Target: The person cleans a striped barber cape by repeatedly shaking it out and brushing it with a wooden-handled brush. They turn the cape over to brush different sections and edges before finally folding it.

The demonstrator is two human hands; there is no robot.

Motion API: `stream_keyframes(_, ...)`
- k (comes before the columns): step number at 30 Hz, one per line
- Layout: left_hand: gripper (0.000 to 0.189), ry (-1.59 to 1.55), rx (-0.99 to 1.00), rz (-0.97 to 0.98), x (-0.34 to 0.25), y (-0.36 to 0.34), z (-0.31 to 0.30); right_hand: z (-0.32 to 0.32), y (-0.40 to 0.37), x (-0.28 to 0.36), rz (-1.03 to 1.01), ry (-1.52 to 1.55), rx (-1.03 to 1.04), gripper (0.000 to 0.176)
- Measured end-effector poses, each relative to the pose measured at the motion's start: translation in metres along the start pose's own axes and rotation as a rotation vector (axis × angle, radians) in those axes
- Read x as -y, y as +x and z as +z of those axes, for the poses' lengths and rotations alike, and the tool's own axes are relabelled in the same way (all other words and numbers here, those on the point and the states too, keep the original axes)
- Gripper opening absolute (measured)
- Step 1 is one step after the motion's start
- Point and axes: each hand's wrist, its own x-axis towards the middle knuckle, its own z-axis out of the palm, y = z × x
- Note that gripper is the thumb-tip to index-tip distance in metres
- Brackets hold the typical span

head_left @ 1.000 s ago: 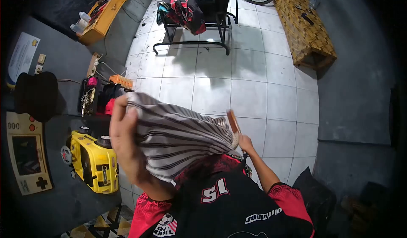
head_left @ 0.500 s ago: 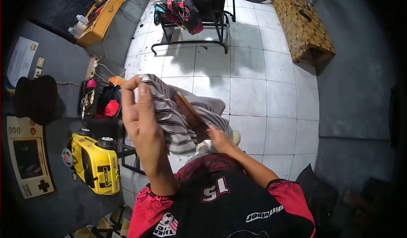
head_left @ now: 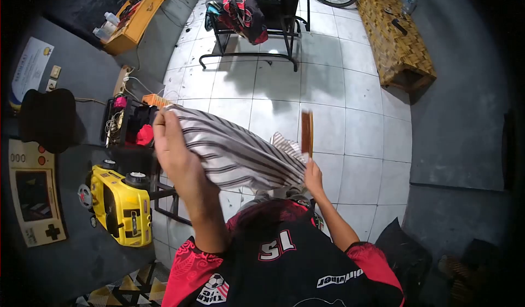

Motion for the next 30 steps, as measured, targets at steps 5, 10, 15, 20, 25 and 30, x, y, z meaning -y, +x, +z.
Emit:
stream_keyframes(5, 0.021, -0.194, -0.174, -0.023, 0.037, -0.022, 0.023, -0.039, -0.084, 0.173, -0.368, 0.469, 0.27, 0.028)
stream_keyframes(10, 0.027, -0.302, -0.168, -0.053, 0.013, -0.018, 0.036, -0.01, -0.071, 0.167, -0.688, 0.216, 0.22, 0.022)
stream_keyframes(15, 0.022, -0.48, -0.071, -0.111, 0.003, -0.002, 0.023, 0.033, 0.0, -0.048, -0.305, -0.64, 0.548, 0.031)
stream_keyframes(20, 0.017, -0.551, -0.125, -0.1, 0.006, -0.004, 0.002, -0.012, -0.007, -0.119, 0.027, -0.851, 0.514, 0.04)
stream_keyframes(25, 0.023, -0.337, -0.455, 0.011, 0.008, -0.002, 0.01, -0.028, -0.007, -0.069, -0.137, -0.468, 0.169, 0.041)
stream_keyframes(30, 0.022, -0.476, -0.455, -0.07, 0.046, -0.004, 0.021, -0.039, -0.062, 0.127, -0.465, 0.126, 0.07, 0.022)
